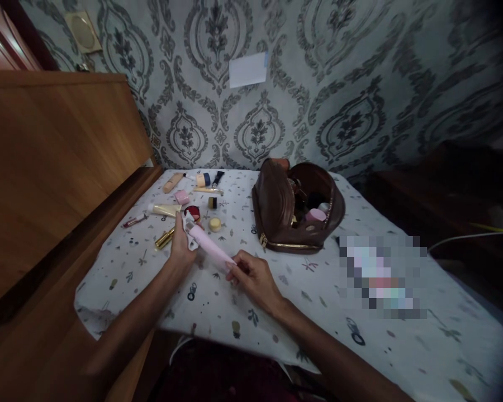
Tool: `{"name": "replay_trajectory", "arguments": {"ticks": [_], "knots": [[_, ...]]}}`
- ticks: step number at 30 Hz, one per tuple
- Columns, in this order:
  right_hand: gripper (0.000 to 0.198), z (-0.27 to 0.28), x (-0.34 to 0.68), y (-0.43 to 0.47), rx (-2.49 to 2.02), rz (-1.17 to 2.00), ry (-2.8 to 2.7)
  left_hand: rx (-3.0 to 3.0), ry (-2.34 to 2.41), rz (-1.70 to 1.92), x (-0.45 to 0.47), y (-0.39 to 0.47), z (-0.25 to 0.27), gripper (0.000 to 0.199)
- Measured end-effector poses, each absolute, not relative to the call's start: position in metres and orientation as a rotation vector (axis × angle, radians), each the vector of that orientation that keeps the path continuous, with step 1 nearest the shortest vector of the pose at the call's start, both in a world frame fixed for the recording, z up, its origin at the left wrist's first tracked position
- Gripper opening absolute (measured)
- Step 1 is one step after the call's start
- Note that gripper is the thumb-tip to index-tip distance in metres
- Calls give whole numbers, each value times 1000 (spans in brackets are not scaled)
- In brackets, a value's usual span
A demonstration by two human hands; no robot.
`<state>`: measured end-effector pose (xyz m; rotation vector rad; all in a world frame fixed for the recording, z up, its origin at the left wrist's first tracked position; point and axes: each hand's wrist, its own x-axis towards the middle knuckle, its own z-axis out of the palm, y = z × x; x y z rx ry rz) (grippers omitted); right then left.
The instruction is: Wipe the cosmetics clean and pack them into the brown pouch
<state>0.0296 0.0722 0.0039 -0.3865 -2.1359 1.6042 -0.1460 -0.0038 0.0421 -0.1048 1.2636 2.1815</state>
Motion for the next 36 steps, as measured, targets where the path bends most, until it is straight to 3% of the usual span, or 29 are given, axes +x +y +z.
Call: {"name": "replay_trajectory", "arguments": {"ticks": [11, 19, 24, 28, 31, 36], "knots": [[29, 4, 31, 77, -371, 1311, -2105, 267, 1276, 1946, -82, 9, 19, 62], [22, -12, 30, 73, -90, 695, -2385, 349, 1470, 2163, -118, 14, 50, 43], [19, -7, 31, 73, 93, 995, -2369, 516, 1478, 1936, -128, 9, 54, 42], [21, 3, 31, 79, -212, 1261, -2168, 913, 1522, 1479, -140, -2, 63, 33], [42, 4, 31, 83, -224, 1243, -2123, 1229, 1529, 1192, -145, -8, 69, 25], [36, 1, 30, 87, -21, 1191, -2190, 1347, 1505, 1018, -148, -8, 61, 36]]}}
